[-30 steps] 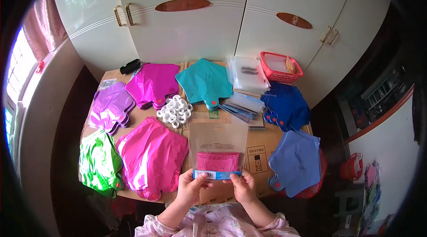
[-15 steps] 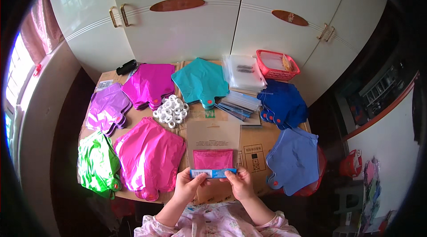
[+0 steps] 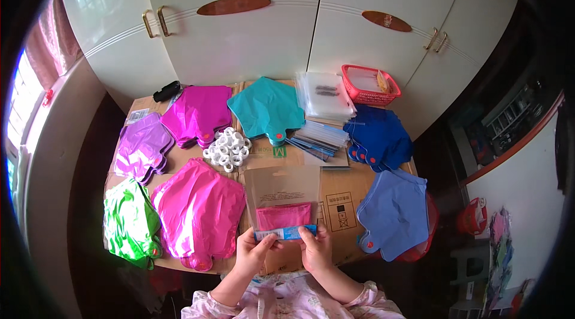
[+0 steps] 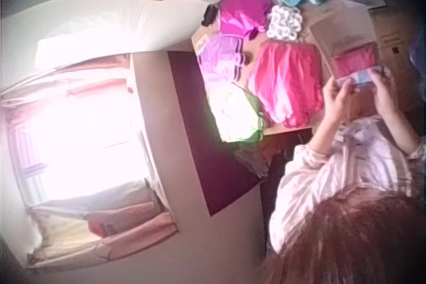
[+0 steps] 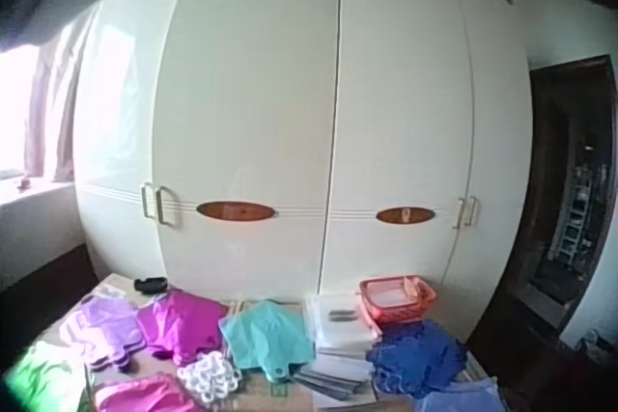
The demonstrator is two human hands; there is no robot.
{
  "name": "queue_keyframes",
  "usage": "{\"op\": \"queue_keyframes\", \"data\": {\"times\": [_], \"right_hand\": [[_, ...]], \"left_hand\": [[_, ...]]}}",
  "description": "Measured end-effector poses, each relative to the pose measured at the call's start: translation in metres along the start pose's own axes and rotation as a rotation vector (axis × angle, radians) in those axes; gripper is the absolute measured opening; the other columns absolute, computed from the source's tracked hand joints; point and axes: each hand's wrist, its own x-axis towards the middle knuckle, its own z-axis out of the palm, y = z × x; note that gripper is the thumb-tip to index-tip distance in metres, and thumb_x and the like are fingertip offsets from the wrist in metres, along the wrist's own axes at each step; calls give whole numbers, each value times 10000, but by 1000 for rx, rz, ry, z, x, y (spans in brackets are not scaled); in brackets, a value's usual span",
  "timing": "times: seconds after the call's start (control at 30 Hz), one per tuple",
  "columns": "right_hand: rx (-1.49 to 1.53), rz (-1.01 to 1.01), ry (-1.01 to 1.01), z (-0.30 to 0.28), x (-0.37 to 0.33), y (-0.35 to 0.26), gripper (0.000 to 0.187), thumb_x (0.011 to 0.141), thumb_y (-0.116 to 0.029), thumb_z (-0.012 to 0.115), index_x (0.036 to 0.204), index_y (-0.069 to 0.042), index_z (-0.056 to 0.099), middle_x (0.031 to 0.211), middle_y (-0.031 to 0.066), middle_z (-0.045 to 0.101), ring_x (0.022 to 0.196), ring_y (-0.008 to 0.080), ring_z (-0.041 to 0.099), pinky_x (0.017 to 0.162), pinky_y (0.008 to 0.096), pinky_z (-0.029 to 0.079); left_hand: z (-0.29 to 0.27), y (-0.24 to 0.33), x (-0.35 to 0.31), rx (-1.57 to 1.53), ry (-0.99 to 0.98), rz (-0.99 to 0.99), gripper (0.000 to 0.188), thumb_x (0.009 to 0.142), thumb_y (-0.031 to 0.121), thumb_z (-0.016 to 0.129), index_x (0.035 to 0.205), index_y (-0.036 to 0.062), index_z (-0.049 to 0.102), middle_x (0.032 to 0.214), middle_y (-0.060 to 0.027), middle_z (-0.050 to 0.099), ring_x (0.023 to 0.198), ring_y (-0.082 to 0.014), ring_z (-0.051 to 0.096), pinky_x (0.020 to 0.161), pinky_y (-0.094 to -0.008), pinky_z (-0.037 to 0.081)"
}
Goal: Folding colorful cloths and placing them into plastic sleeves with cardboard backing, then securing them.
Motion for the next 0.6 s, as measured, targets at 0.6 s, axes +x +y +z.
{"op": "queue_keyframes", "data": {"times": [0.6], "right_hand": [[-26,-28,-46,8,-4,-4,175,853,-44,627,1011,-71,558,904,-24,602,822,55,542,793,235,425]], "left_hand": [[9,3,-1,13,123,-35,96,871,13,605,964,-2,589,802,-76,660,632,-144,646,580,-247,526]]}}
